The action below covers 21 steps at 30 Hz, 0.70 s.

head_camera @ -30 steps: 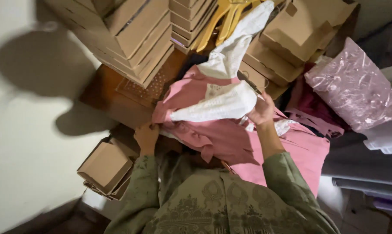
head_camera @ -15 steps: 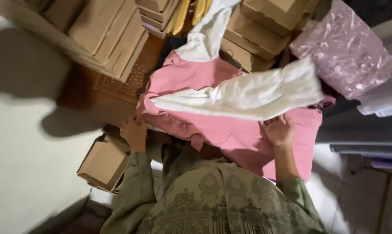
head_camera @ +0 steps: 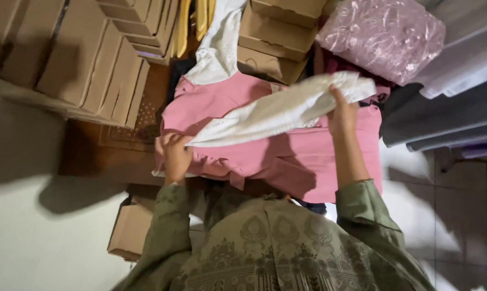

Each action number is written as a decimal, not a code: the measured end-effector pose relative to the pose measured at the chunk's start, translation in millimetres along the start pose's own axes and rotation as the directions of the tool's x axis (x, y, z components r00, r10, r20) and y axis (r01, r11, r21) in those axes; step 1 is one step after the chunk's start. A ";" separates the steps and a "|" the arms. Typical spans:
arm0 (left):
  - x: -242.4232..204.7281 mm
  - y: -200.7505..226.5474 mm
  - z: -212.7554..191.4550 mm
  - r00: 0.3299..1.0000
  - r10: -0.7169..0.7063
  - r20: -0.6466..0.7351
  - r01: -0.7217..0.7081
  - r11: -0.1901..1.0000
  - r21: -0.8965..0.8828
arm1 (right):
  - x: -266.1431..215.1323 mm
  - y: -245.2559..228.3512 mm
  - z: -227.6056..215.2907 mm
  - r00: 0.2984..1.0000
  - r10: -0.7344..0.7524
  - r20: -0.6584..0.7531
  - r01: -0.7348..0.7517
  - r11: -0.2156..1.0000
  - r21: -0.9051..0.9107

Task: Folding and organizing various pieces of clothing.

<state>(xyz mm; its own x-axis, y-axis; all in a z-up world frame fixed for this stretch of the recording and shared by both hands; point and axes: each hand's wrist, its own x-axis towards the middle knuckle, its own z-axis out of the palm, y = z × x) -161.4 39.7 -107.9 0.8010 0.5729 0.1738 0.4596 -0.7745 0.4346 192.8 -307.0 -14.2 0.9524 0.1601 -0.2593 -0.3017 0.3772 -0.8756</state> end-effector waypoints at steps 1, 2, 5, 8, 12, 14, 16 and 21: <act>-0.2 5.9 -15.3 0.995 0.036 -0.094 -0.038 0.999 -0.024 | -14.0 -21.4 3.3 0.994 -0.096 0.055 0.095 0.995 0.025; -2.0 12.0 -29.5 0.980 0.067 -0.186 -0.077 0.996 -0.049 | -29.0 -42.4 5.2 0.976 -0.191 0.104 0.187 0.981 0.051; -13.2 2.3 -27.9 0.959 0.084 -0.272 -0.104 0.993 -0.058 | -73.3 -61.9 -19.5 0.941 -0.297 0.164 0.309 0.950 -0.050; -23.8 -9.5 -14.8 0.943 0.136 -0.302 -0.165 0.984 -0.071 | -73.8 -25.5 -102.8 0.998 -0.043 -0.044 0.010 0.827 -0.562; -29.1 -15.5 -14.6 0.964 0.130 -0.230 -0.165 0.976 -0.142 | -113.0 -5.4 -115.8 0.901 -0.406 0.155 0.230 0.143 -0.963; -20.1 -1.1 -35.2 0.968 -0.230 -0.100 0.131 0.803 -0.582 | -125.6 -3.5 -90.5 0.762 -0.542 0.353 0.424 0.007 -0.906; -7.5 -33.9 -9.0 0.936 -0.294 -0.191 0.148 0.825 -0.545 | -132.4 8.1 -56.5 0.749 -0.474 0.463 0.545 0.045 -0.837; 35.0 -68.6 1.7 0.873 -0.458 -0.170 0.360 0.839 -0.408 | -163.0 61.5 17.9 0.605 -0.269 0.749 0.787 0.062 -0.613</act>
<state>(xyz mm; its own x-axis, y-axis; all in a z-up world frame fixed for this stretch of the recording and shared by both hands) -164.2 112.4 -133.2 0.4237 0.9000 0.1026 0.5175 -0.3335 0.7880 18.2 -293.6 -18.5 0.6257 0.6790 0.3841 0.7572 -0.4102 -0.5084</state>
